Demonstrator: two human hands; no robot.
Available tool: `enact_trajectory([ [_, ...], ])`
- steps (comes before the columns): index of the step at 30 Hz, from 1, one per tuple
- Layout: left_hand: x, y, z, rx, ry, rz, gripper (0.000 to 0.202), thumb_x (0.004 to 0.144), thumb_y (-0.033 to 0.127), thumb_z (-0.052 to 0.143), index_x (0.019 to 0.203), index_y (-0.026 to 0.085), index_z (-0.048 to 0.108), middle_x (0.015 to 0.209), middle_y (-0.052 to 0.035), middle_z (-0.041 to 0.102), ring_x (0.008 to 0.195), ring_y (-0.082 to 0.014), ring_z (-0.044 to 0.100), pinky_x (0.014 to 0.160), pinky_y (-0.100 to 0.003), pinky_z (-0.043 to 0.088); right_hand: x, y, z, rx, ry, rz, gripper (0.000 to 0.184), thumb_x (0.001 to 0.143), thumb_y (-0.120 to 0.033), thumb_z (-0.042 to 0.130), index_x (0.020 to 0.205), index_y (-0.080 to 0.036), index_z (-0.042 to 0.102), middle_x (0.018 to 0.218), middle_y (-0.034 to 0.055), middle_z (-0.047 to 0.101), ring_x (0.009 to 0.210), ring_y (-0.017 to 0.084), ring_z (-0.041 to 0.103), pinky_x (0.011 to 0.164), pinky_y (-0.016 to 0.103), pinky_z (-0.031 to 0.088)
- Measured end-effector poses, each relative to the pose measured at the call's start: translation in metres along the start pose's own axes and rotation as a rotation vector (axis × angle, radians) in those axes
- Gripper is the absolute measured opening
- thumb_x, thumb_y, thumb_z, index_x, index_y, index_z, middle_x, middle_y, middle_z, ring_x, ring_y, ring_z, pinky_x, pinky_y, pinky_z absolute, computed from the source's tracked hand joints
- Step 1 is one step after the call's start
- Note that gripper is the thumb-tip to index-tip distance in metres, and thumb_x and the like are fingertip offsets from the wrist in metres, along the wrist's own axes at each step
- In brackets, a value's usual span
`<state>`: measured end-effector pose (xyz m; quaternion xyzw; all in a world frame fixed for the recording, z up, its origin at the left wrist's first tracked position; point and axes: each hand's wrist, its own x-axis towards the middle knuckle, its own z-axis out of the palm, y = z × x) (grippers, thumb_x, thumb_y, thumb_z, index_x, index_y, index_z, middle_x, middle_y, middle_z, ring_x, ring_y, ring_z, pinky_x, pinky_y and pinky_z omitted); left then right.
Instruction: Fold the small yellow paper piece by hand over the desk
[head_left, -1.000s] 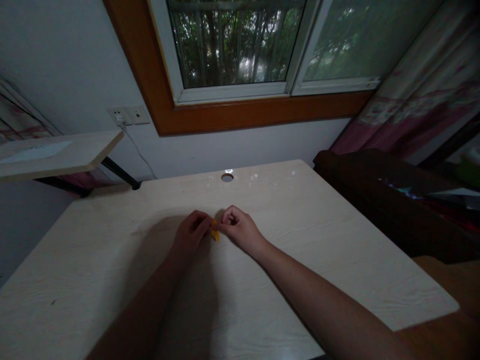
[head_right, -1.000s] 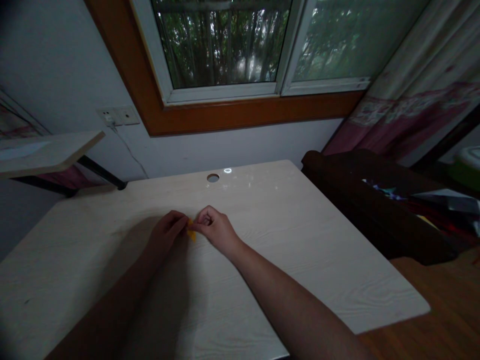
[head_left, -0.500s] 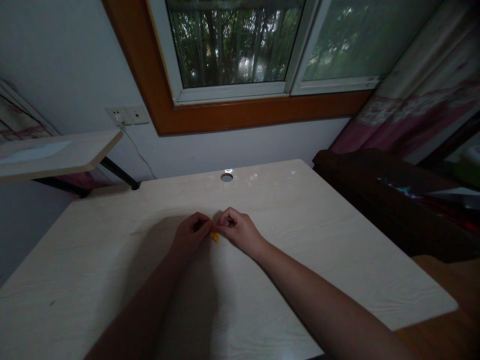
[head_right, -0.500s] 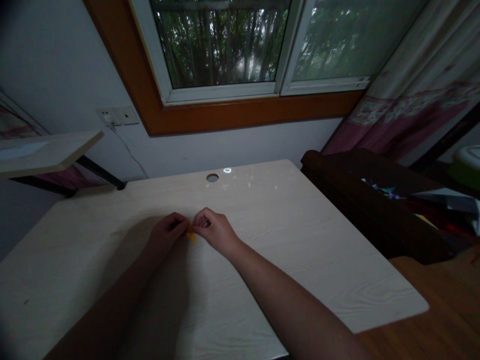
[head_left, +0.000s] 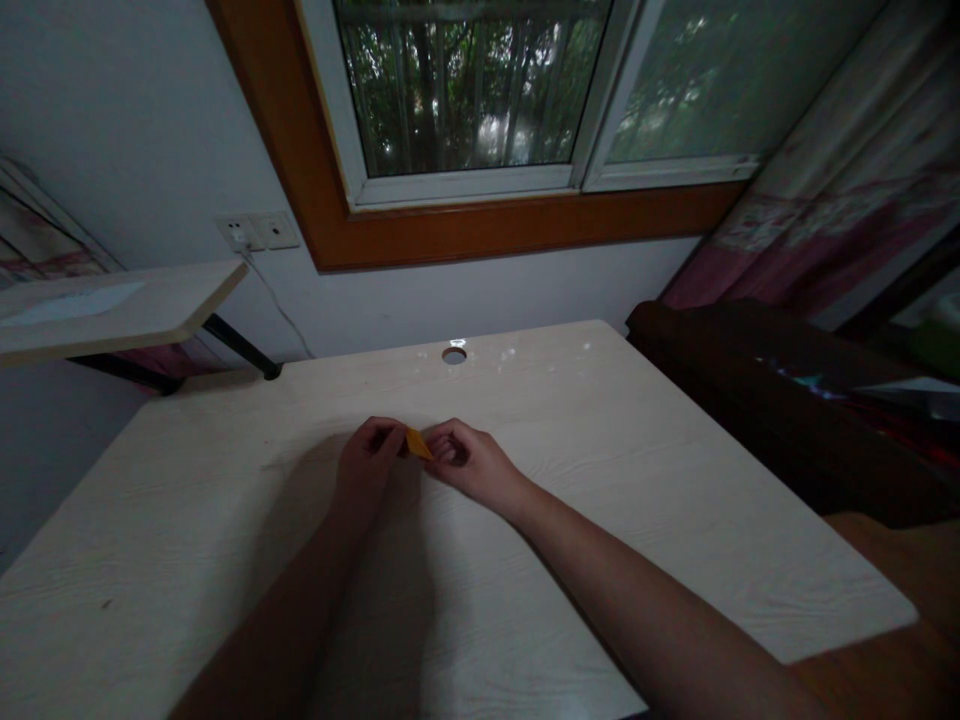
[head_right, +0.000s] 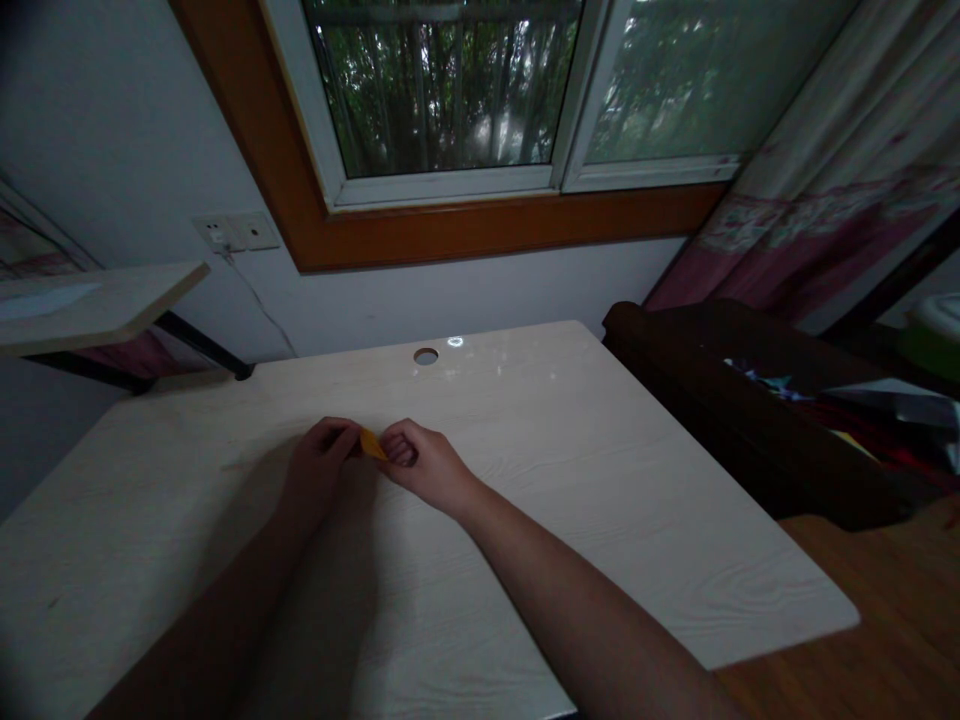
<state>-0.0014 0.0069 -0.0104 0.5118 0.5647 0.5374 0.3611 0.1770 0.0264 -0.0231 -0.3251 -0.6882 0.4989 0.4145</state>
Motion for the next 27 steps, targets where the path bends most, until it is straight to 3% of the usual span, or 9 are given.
enact_trajectory([
  [10,-0.0013,-0.0015,0.0023,-0.139,-0.062,0.003,0.018,0.081,0.033,0.064,0.087,0.018,0.054,0.077,0.0011,0.064,0.063,-0.0111,0.061,0.061,-0.024,0.05,0.0009,-0.0054,-0.0036,0.015,0.085,0.027,0.021,0.078,-0.026,0.069,0.098,-0.021,0.07,0.087,0.0037,0.069,0.073,0.014,0.062,0.067,0.026,0.048],
  [15,-0.006,0.0029,0.0038,-0.209,-0.097,0.111,0.027,0.082,0.027,0.065,0.104,0.021,0.051,0.096,-0.0039,0.065,0.082,-0.0155,0.064,0.065,-0.026,0.053,0.0018,-0.003,-0.0037,0.09,0.1,0.054,0.022,0.077,-0.028,0.071,0.098,-0.021,0.07,0.088,0.0034,0.07,0.068,0.012,0.06,0.064,0.024,0.046],
  [21,-0.008,0.0057,0.0019,-0.111,-0.244,0.195,0.014,0.086,0.026,0.062,0.097,0.019,0.065,0.102,-0.0067,0.062,0.088,-0.0166,0.062,0.07,-0.026,0.052,0.0026,-0.0015,-0.0041,0.171,0.121,0.071,0.021,0.078,-0.032,0.072,0.095,-0.02,0.069,0.082,0.0027,0.069,0.067,0.012,0.06,0.063,0.024,0.046],
  [27,-0.0058,0.0006,0.0024,-0.073,-0.232,0.285,0.014,0.081,0.024,0.069,0.095,0.021,0.067,0.095,-0.0041,0.063,0.085,-0.0155,0.063,0.074,-0.027,0.054,0.0032,-0.0012,-0.0041,0.214,0.153,0.071,0.022,0.077,-0.034,0.073,0.092,-0.02,0.07,0.08,0.0022,0.069,0.066,0.011,0.059,0.061,0.023,0.045],
])
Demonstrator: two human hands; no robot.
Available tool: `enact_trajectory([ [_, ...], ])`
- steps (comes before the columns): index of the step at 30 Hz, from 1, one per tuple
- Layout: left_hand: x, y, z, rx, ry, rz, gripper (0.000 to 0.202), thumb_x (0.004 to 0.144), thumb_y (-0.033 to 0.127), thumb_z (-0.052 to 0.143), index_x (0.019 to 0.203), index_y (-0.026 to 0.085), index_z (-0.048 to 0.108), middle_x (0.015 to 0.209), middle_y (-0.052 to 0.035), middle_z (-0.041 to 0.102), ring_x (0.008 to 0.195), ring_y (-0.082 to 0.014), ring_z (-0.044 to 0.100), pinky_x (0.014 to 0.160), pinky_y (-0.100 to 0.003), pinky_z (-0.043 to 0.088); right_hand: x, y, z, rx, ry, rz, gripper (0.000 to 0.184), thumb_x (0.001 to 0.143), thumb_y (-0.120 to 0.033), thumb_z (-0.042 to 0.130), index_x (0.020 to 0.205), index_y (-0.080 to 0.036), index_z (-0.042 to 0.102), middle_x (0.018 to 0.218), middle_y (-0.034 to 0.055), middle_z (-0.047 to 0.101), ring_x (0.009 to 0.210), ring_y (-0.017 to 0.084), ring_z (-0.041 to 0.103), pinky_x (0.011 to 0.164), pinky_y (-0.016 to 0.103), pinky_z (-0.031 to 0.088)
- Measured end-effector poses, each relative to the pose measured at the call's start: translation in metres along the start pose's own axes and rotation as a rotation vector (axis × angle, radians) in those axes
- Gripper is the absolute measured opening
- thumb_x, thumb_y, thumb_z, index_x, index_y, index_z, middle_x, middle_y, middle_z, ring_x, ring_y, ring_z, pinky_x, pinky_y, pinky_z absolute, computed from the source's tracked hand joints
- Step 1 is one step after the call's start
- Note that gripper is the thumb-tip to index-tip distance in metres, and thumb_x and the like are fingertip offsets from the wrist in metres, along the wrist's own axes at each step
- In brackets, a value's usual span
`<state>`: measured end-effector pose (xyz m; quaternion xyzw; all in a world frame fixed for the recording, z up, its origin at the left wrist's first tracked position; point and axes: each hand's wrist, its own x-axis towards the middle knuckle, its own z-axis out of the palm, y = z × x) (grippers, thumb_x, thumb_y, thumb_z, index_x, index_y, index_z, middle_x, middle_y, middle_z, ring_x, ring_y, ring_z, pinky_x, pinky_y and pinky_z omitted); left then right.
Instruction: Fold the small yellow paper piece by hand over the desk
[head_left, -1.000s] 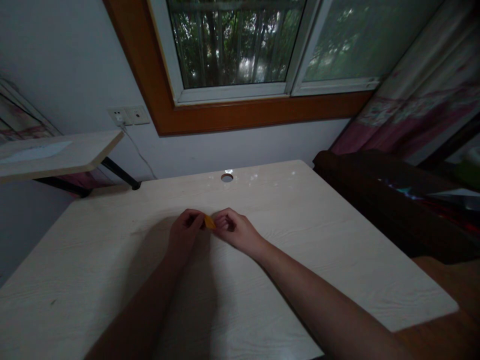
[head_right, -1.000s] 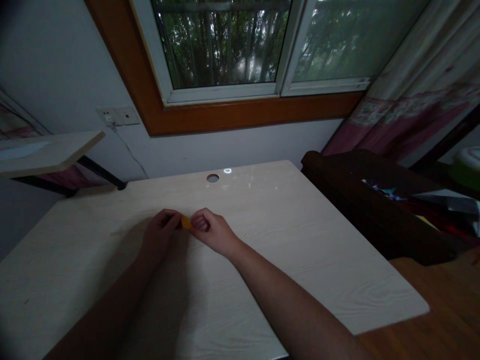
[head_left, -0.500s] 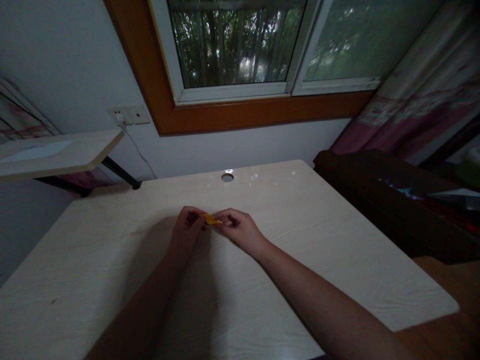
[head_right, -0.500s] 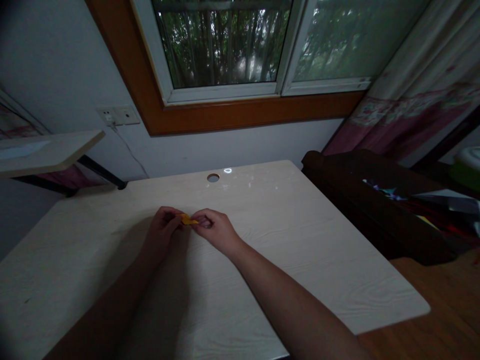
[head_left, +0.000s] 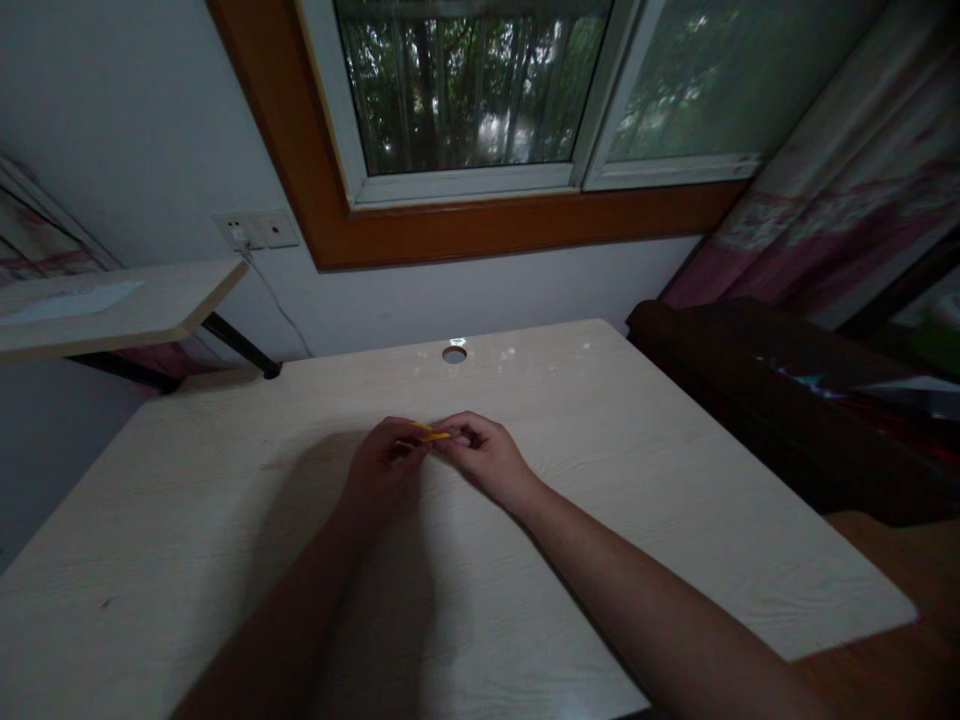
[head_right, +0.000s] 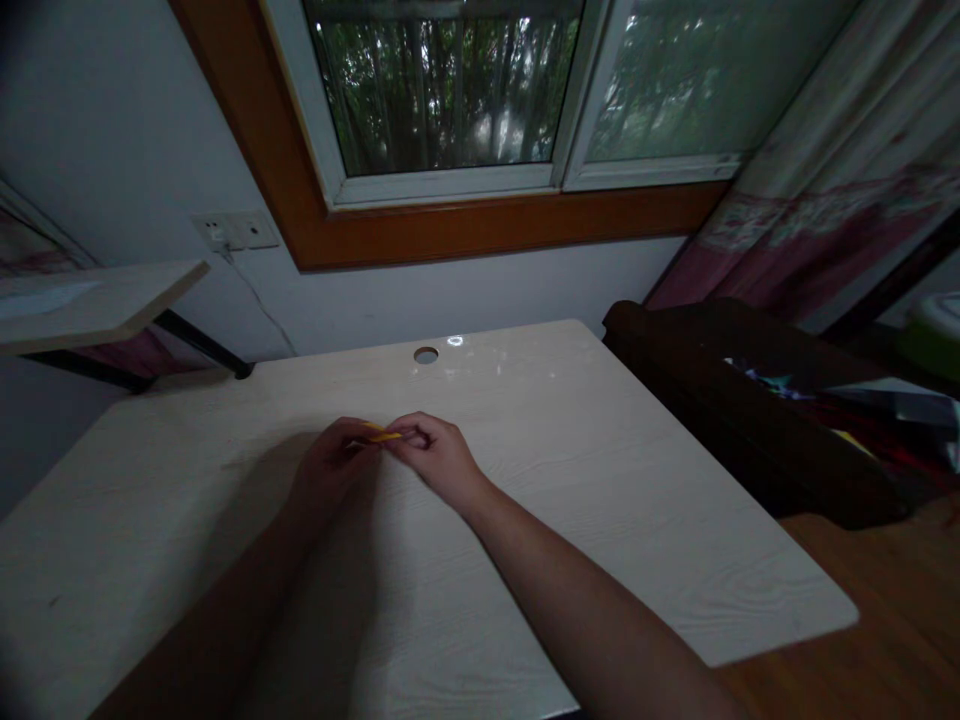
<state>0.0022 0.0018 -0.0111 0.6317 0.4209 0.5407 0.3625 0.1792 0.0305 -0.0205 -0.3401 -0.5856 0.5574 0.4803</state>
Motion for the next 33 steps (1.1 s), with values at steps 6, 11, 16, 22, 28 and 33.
enact_trajectory([
  [6,0.0,-0.002,-0.002,0.085,0.038,0.018,0.01,0.082,0.025,0.069,0.092,0.022,0.069,0.091,-0.0034,0.067,0.084,-0.0152,0.065,0.075,-0.027,0.054,-0.002,-0.004,0.0,-0.059,-0.009,-0.007,0.021,0.077,-0.035,0.073,0.092,-0.02,0.071,0.071,0.0,0.065,0.058,0.01,0.054,0.055,0.022,0.041],
  [11,0.0,-0.003,-0.002,0.096,0.057,0.013,0.01,0.081,0.028,0.069,0.089,0.022,0.071,0.089,-0.0038,0.069,0.082,-0.0162,0.066,0.074,-0.028,0.055,-0.002,-0.005,0.0,-0.144,0.009,-0.074,0.019,0.078,-0.035,0.072,0.091,-0.02,0.072,0.081,0.0031,0.068,0.07,0.014,0.06,0.064,0.025,0.046],
  [16,-0.001,-0.004,0.0,0.073,0.049,0.005,0.011,0.081,0.03,0.07,0.089,0.022,0.071,0.09,-0.0044,0.07,0.082,-0.017,0.067,0.075,-0.029,0.056,-0.003,-0.005,-0.002,-0.231,0.037,-0.115,0.016,0.081,-0.034,0.07,0.089,-0.021,0.073,0.083,0.0043,0.069,0.075,0.015,0.061,0.067,0.026,0.047],
  [22,-0.002,-0.003,-0.001,0.068,0.044,-0.012,0.01,0.081,0.028,0.07,0.089,0.023,0.072,0.09,-0.003,0.071,0.082,-0.0163,0.067,0.076,-0.029,0.056,-0.001,-0.012,-0.004,-0.296,-0.003,-0.216,0.01,0.083,-0.03,0.069,0.088,-0.023,0.073,0.086,0.0036,0.067,0.08,0.016,0.062,0.072,0.028,0.047],
  [28,0.0,0.001,-0.001,0.098,0.059,-0.066,0.009,0.08,0.029,0.071,0.086,0.023,0.072,0.088,-0.0021,0.072,0.082,-0.0164,0.068,0.078,-0.029,0.055,0.001,-0.016,-0.004,-0.337,-0.018,-0.269,0.005,0.085,-0.025,0.067,0.085,-0.023,0.071,0.084,0.0019,0.066,0.082,0.015,0.062,0.075,0.028,0.046],
  [33,0.0,0.003,0.001,0.073,0.065,-0.078,0.01,0.079,0.03,0.071,0.085,0.022,0.071,0.089,-0.0028,0.072,0.083,-0.0169,0.068,0.078,-0.029,0.055,0.0,-0.014,-0.003,-0.371,0.017,-0.255,0.004,0.086,-0.024,0.066,0.085,-0.022,0.07,0.083,0.0012,0.065,0.079,0.014,0.06,0.071,0.026,0.044],
])
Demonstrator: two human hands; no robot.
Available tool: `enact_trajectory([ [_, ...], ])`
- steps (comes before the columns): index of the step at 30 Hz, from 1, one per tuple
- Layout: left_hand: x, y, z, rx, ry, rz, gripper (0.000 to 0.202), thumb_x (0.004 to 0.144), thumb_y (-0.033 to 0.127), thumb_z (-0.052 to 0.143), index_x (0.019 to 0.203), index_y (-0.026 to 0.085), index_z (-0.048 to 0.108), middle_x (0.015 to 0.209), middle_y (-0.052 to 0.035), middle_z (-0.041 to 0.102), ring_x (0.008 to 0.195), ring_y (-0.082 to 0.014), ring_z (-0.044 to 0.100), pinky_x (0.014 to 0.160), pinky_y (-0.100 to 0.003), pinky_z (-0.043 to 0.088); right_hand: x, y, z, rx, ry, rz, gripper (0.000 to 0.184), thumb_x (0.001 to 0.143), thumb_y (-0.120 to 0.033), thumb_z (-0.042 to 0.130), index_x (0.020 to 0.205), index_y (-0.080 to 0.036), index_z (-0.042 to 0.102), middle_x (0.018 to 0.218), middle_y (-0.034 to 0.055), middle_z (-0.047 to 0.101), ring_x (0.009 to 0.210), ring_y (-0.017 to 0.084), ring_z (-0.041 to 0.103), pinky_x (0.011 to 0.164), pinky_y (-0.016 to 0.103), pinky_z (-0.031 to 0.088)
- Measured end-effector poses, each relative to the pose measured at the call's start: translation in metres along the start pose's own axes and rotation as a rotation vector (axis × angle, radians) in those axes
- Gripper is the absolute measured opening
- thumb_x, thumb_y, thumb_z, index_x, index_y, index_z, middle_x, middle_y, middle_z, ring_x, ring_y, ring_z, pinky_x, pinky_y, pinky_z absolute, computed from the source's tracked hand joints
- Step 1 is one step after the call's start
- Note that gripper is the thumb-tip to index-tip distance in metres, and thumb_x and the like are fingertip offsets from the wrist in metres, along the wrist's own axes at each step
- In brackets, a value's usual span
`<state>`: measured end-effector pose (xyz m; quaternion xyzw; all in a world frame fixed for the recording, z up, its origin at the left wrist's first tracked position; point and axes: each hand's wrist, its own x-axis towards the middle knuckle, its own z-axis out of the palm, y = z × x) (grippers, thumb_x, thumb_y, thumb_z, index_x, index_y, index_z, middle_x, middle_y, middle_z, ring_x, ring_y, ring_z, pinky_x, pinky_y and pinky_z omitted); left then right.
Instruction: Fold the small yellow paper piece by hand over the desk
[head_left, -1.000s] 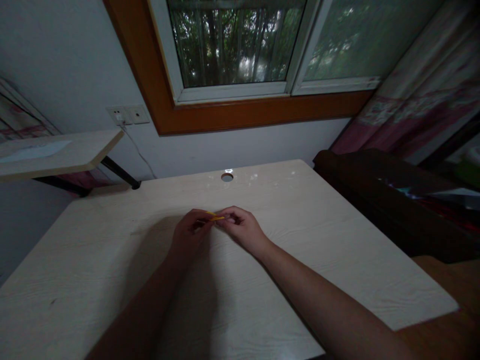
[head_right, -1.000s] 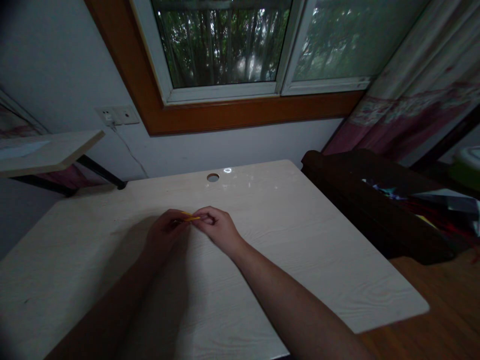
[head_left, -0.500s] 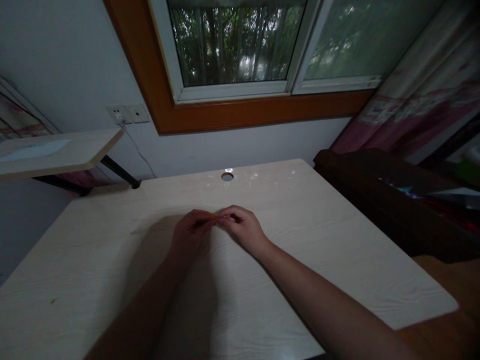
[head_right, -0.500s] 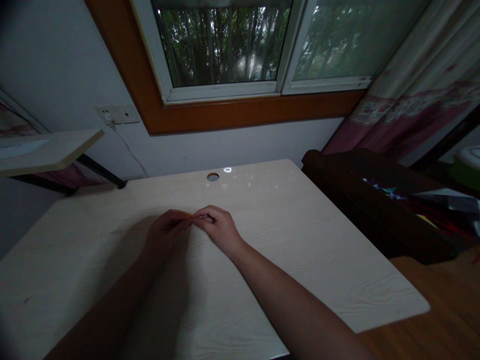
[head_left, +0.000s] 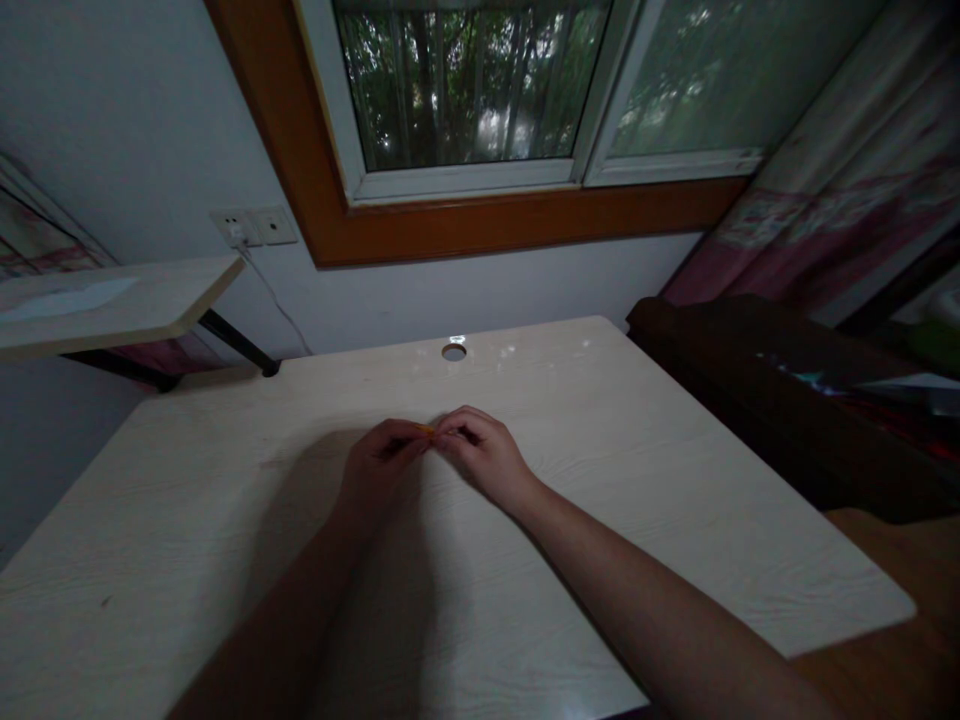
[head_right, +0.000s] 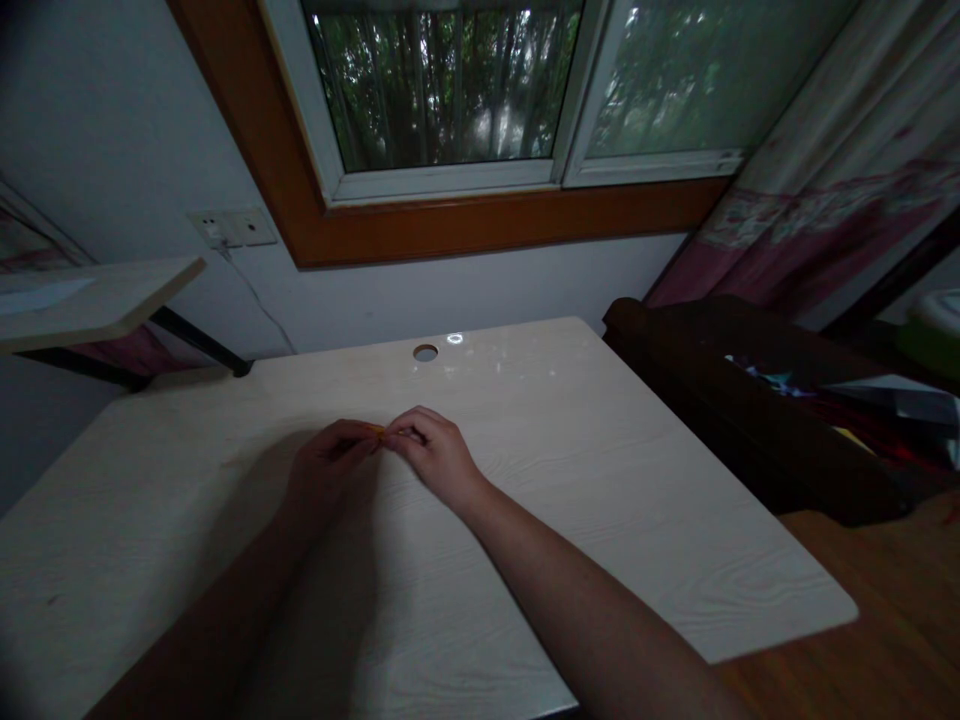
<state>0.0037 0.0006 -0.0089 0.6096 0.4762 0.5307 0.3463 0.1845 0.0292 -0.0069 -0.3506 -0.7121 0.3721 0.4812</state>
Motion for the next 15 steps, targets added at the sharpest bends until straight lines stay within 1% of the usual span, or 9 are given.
enact_trajectory([
  [4,-0.0004,0.0024,0.0007,0.032,0.009,-0.007,0.011,0.079,0.031,0.071,0.085,0.021,0.071,0.089,-0.0032,0.072,0.084,-0.0168,0.068,0.079,-0.029,0.055,-0.0006,0.0006,0.0009,0.022,0.025,0.019,0.005,0.086,-0.026,0.067,0.086,-0.022,0.07,0.083,0.0016,0.064,0.077,0.014,0.059,0.068,0.026,0.044],
  [8,-0.0002,0.0031,0.0015,0.045,0.02,-0.021,0.013,0.079,0.032,0.07,0.084,0.02,0.071,0.089,-0.0038,0.073,0.082,-0.0172,0.068,0.079,-0.03,0.055,-0.0005,0.001,0.0018,0.067,0.028,0.015,0.007,0.085,-0.028,0.068,0.088,-0.022,0.071,0.086,0.0023,0.064,0.079,0.014,0.06,0.069,0.026,0.045],
  [12,-0.0006,0.002,0.0025,0.003,0.016,-0.005,0.013,0.079,0.033,0.071,0.082,0.02,0.069,0.091,-0.0045,0.072,0.085,-0.018,0.068,0.081,-0.031,0.055,-0.0001,0.0009,0.0016,0.066,0.028,0.02,0.007,0.085,-0.028,0.068,0.087,-0.022,0.071,0.086,0.0028,0.064,0.08,0.015,0.06,0.071,0.027,0.045],
  [15,-0.002,0.0042,0.0036,-0.056,0.01,-0.003,0.013,0.08,0.032,0.07,0.082,0.019,0.068,0.09,-0.0048,0.071,0.085,-0.0173,0.068,0.08,-0.03,0.055,0.0002,-0.0002,0.0005,0.043,0.015,0.013,0.007,0.086,-0.027,0.066,0.087,-0.023,0.071,0.086,0.0029,0.065,0.081,0.016,0.06,0.072,0.028,0.046],
])
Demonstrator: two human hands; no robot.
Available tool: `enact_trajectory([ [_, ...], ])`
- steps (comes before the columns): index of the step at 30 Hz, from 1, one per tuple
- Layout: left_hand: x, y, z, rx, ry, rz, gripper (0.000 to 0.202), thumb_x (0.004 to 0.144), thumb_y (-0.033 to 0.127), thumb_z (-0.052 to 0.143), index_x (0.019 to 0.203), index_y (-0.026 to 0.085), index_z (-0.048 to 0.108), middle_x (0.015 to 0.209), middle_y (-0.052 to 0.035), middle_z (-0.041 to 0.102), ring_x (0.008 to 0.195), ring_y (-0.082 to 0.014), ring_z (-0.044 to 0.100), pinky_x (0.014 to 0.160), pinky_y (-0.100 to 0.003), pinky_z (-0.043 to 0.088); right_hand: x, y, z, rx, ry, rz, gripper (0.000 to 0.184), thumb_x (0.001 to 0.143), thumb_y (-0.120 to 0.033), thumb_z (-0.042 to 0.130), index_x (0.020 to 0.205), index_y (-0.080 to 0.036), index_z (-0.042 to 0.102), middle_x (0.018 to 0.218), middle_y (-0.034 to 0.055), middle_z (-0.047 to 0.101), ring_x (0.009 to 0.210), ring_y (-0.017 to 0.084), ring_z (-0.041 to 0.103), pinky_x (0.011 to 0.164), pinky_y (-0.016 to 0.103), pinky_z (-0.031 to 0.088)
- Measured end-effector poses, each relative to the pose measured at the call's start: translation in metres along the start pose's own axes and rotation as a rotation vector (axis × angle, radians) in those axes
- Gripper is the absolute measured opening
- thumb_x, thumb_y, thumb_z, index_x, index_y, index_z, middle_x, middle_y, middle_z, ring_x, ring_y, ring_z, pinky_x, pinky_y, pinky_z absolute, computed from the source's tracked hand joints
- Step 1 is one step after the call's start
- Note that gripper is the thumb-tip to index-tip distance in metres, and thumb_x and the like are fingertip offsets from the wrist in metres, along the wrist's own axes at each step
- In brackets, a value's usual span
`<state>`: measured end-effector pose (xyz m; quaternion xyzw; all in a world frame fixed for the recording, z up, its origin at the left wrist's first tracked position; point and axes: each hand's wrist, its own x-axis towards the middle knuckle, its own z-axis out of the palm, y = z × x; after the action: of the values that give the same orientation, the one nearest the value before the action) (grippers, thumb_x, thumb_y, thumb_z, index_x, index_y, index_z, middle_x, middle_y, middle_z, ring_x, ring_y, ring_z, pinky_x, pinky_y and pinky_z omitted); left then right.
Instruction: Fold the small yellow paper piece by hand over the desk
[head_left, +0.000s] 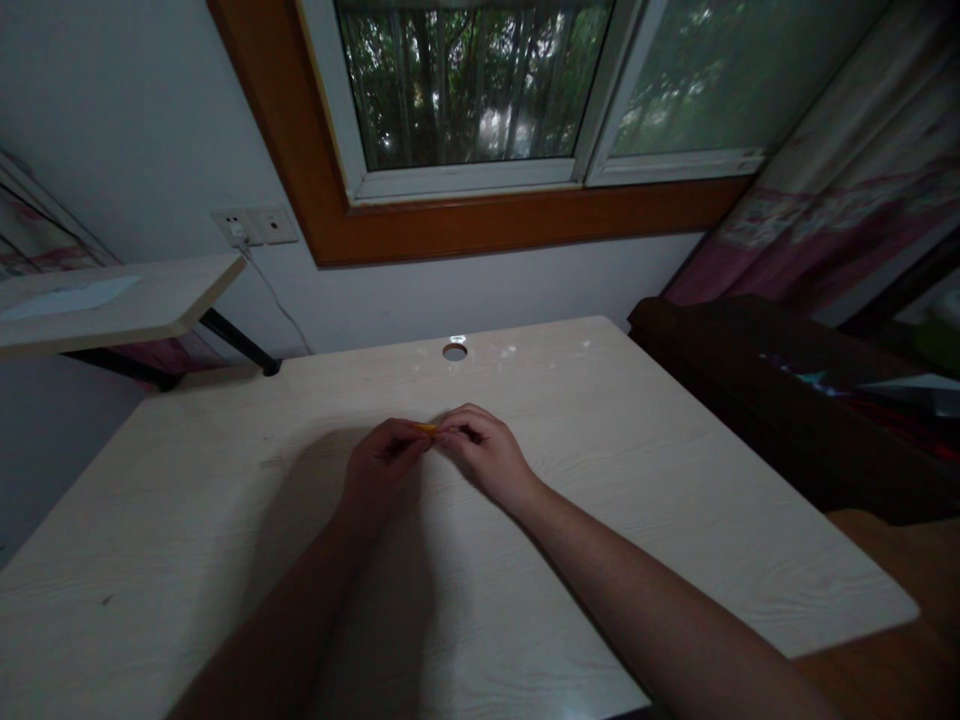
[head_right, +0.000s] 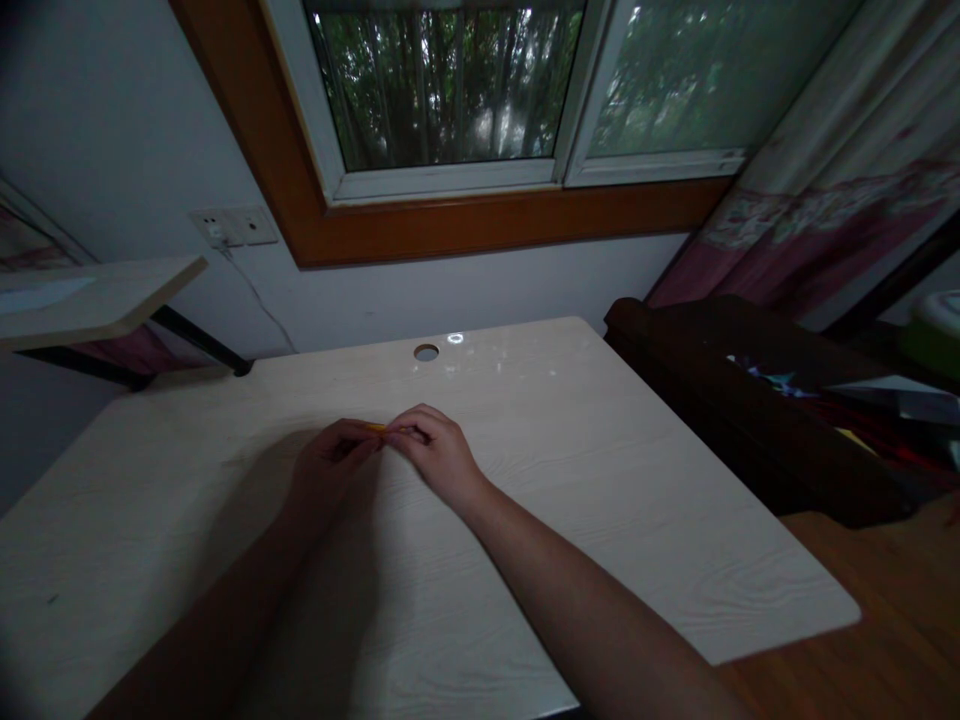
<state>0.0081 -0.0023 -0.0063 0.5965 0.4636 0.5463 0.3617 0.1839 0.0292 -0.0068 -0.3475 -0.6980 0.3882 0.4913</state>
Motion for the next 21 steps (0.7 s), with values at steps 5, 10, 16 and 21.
enact_trajectory([
  [5,-0.0011,0.0031,0.0028,-0.113,0.046,-0.056,0.019,0.085,0.034,0.064,0.091,0.017,0.062,0.087,-0.0046,0.07,0.078,-0.0161,0.069,0.075,-0.031,0.057,0.0003,-0.0023,-0.0018,-0.046,-0.047,-0.044,0.009,0.089,-0.026,0.062,0.09,-0.023,0.07,0.088,0.0037,0.065,0.084,0.016,0.061,0.077,0.03,0.047],
  [10,0.0007,0.0005,0.0035,-0.066,0.099,-0.064,0.02,0.079,0.031,0.07,0.087,0.018,0.057,0.076,0.0,0.066,0.07,-0.0141,0.067,0.067,-0.027,0.056,-0.0002,-0.0029,-0.0017,-0.067,-0.101,-0.126,0.009,0.091,-0.025,0.06,0.093,-0.023,0.069,0.093,0.0045,0.065,0.088,0.017,0.061,0.08,0.03,0.047],
  [16,0.0003,-0.004,0.0001,-0.02,0.068,-0.051,0.015,0.081,0.029,0.068,0.088,0.019,0.06,0.08,-0.0006,0.066,0.073,-0.014,0.066,0.069,-0.027,0.055,-0.0011,-0.0038,-0.0005,-0.074,-0.09,-0.126,0.01,0.091,-0.027,0.06,0.095,-0.024,0.068,0.095,0.0052,0.065,0.091,0.017,0.061,0.081,0.031,0.049],
  [21,-0.0022,-0.0027,0.0006,-0.017,-0.015,0.016,0.013,0.084,0.029,0.064,0.093,0.02,0.062,0.086,-0.0026,0.067,0.079,-0.0155,0.066,0.074,-0.029,0.056,-0.0008,-0.003,-0.0008,-0.057,-0.062,-0.102,0.009,0.091,-0.025,0.06,0.092,-0.024,0.068,0.092,0.0043,0.066,0.089,0.017,0.061,0.08,0.031,0.048],
])
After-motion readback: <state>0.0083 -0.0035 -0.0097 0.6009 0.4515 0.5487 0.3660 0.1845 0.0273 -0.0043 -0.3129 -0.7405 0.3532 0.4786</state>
